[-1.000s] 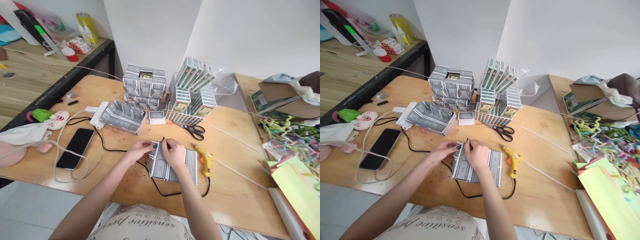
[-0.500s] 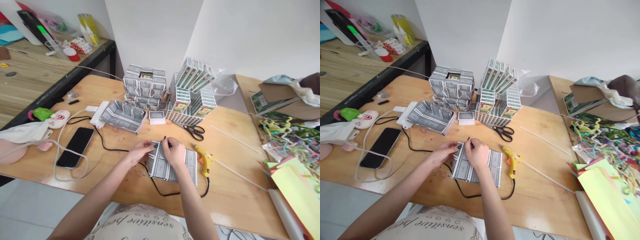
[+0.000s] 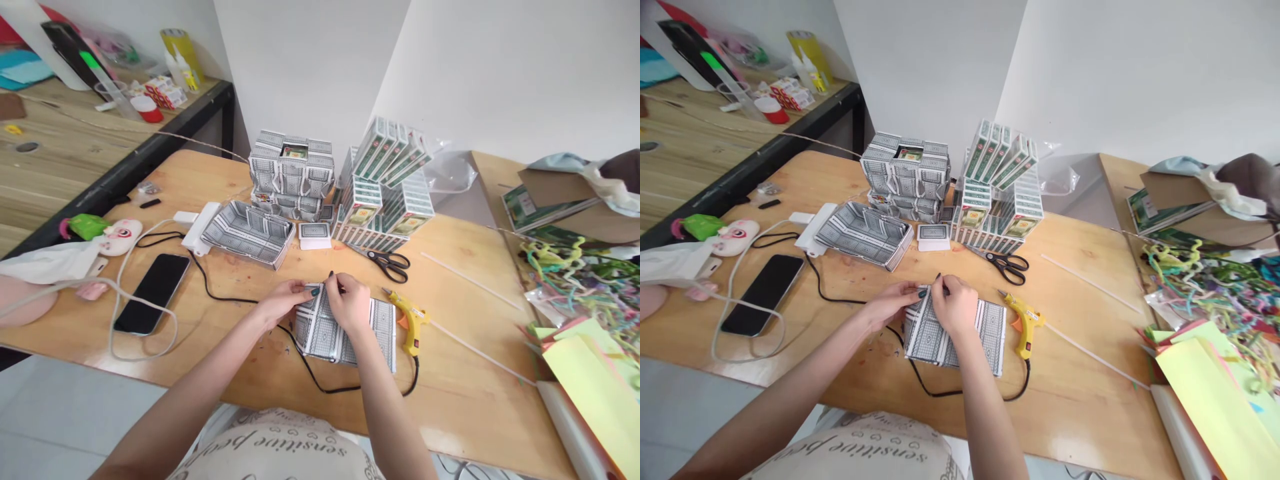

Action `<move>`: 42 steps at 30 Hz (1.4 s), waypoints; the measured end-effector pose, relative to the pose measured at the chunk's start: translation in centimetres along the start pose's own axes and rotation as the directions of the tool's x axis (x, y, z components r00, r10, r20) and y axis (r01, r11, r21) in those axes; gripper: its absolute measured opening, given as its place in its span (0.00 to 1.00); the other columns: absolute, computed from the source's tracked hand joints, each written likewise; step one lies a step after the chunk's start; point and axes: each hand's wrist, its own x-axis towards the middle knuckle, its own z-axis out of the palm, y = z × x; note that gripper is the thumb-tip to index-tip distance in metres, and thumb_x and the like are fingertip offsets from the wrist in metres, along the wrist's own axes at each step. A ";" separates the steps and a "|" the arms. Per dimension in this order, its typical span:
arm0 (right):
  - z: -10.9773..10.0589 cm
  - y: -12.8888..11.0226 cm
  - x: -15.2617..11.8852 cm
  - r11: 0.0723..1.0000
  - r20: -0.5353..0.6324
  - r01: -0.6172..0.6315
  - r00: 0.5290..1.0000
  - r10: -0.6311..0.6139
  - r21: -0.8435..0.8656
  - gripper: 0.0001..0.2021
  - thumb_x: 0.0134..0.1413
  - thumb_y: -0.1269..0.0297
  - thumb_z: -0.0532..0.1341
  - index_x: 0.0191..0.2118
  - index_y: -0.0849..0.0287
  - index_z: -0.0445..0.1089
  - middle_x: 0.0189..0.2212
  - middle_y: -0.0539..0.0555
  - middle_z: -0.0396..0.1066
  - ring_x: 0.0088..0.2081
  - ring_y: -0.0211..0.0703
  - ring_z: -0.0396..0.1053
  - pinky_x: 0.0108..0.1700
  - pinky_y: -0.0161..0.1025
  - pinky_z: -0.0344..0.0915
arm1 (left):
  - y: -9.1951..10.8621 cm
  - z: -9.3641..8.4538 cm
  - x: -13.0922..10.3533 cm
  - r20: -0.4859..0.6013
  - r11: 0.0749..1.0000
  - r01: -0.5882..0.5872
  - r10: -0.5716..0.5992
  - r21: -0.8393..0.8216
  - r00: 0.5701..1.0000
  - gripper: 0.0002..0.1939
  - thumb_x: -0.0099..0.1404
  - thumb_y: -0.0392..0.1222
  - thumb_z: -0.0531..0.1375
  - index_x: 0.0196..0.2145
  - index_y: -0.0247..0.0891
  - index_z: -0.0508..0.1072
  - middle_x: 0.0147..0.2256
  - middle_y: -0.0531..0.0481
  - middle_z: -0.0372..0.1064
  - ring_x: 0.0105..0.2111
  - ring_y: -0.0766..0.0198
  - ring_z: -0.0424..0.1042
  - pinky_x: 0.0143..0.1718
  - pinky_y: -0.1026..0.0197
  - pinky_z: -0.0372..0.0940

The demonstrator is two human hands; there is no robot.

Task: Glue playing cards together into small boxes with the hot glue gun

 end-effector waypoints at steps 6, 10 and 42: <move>-0.5 -0.1 -0.1 0.992 0.034 0.013 0.999 -0.018 0.128 0.17 0.58 0.62 0.48 0.25 0.58 0.69 0.24 0.53 0.71 0.28 0.39 0.68 0.33 0.34 0.61 | 0.0 0.0 0.1 -0.009 0.999 0.038 -0.038 0.015 0.999 0.23 0.40 0.41 0.71 0.35 0.34 0.71 0.31 0.49 0.73 0.29 0.65 0.70 0.32 0.64 0.59; -1.0 -0.4 -0.1 0.967 0.070 0.097 0.991 -0.117 0.235 0.18 0.60 0.60 0.47 0.26 0.58 0.70 0.26 0.54 0.71 0.31 0.39 0.69 0.35 0.34 0.63 | 0.2 0.2 0.1 0.052 0.999 0.046 -0.046 -0.001 0.998 0.23 0.41 0.41 0.70 0.36 0.34 0.72 0.30 0.50 0.74 0.30 0.65 0.70 0.33 0.64 0.60; -1.4 -0.4 0.0 0.921 0.047 0.203 0.972 -0.231 0.331 0.20 0.60 0.61 0.47 0.23 0.58 0.71 0.23 0.53 0.68 0.27 0.36 0.66 0.31 0.35 0.62 | 1.0 0.4 -0.1 0.069 0.994 0.069 -0.075 0.081 0.995 0.20 0.41 0.41 0.69 0.34 0.34 0.72 0.27 0.52 0.71 0.29 0.64 0.68 0.33 0.62 0.57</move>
